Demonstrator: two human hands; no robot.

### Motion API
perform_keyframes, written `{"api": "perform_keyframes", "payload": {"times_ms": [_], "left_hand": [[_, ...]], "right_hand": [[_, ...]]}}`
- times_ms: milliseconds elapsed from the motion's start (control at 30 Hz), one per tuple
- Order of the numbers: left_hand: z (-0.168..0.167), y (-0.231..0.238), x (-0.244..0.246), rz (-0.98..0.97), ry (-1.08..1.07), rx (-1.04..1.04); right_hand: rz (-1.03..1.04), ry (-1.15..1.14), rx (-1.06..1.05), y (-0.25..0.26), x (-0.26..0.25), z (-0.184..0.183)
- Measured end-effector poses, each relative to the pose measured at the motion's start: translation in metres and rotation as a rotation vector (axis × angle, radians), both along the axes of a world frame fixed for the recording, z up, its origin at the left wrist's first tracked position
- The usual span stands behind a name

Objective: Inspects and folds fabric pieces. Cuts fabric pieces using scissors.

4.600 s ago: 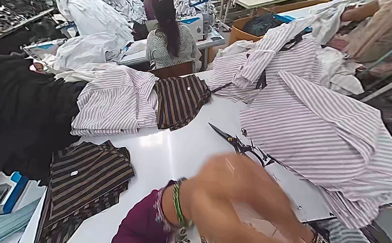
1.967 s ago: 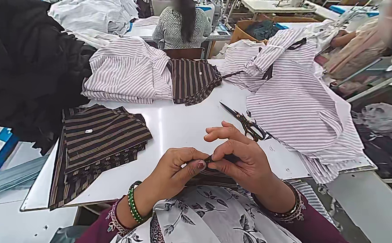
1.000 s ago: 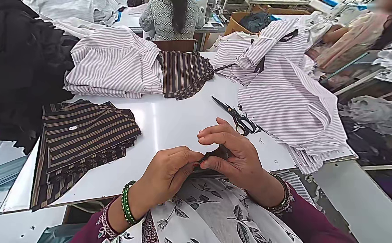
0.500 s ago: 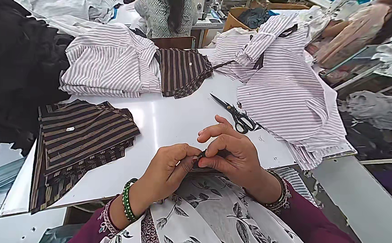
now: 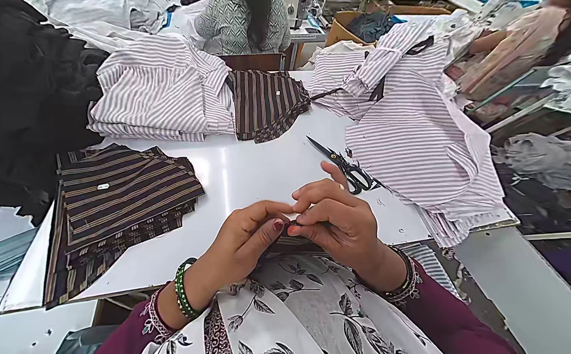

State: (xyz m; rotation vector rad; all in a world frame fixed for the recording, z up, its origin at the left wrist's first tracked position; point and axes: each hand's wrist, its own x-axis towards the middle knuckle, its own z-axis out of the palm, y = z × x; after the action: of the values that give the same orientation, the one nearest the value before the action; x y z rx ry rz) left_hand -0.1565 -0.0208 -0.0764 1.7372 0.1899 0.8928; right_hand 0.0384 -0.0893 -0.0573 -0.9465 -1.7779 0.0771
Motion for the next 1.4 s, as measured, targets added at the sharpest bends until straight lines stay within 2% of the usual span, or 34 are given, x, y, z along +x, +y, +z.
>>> {"api": "perform_keyframes", "payload": {"times_ms": [67,133,200,267,367,500,567,700,900,1000,1067,1167,1333,1400], "left_hand": [[-0.004,0.005,-0.005,-0.097,0.02,-0.228],[-0.01,0.008,-0.009,-0.162,0.052,-0.368],[-0.017,0.005,-0.009,-0.163,0.08,-0.418],[-0.02,0.001,-0.004,-0.084,0.078,-0.435],[-0.015,0.005,0.0,0.026,-0.003,-0.415],[-0.007,0.01,0.004,0.106,-0.104,-0.171],[-0.002,0.011,0.005,0.129,-0.138,-0.098],[0.004,0.006,0.006,0.102,-0.186,-0.122],[0.001,-0.001,0.01,0.085,-0.192,-0.089],[0.0,-0.002,0.01,0.102,-0.199,-0.084],[0.001,0.0,0.01,0.198,-0.187,-0.062],[0.002,0.016,0.006,0.472,-0.16,-0.032],[-0.024,0.069,0.001,0.823,-0.089,-0.334],[-0.047,0.08,-0.006,0.917,0.122,-0.173]], "right_hand": [[-0.062,-0.077,0.12,0.0,0.003,-0.003],[-0.1,-0.118,0.187,0.002,0.007,-0.006],[-0.115,-0.155,0.229,0.004,0.009,-0.01],[-0.104,-0.195,0.266,0.005,0.011,-0.012],[0.031,-0.199,0.249,0.001,0.01,-0.002],[0.259,-0.168,0.099,-0.008,0.004,0.014],[0.231,-0.147,0.04,-0.01,0.001,0.018],[0.128,-0.04,-0.035,-0.007,0.001,0.015],[0.102,0.086,0.013,-0.005,-0.003,0.013],[0.074,0.033,0.093,-0.006,-0.001,0.011],[0.074,-0.064,0.182,-0.011,0.003,0.009],[0.176,-0.177,0.275,-0.022,0.008,0.011],[0.352,-0.267,0.228,-0.029,0.005,0.008],[0.425,-0.259,0.162,-0.024,0.002,0.0]]}}
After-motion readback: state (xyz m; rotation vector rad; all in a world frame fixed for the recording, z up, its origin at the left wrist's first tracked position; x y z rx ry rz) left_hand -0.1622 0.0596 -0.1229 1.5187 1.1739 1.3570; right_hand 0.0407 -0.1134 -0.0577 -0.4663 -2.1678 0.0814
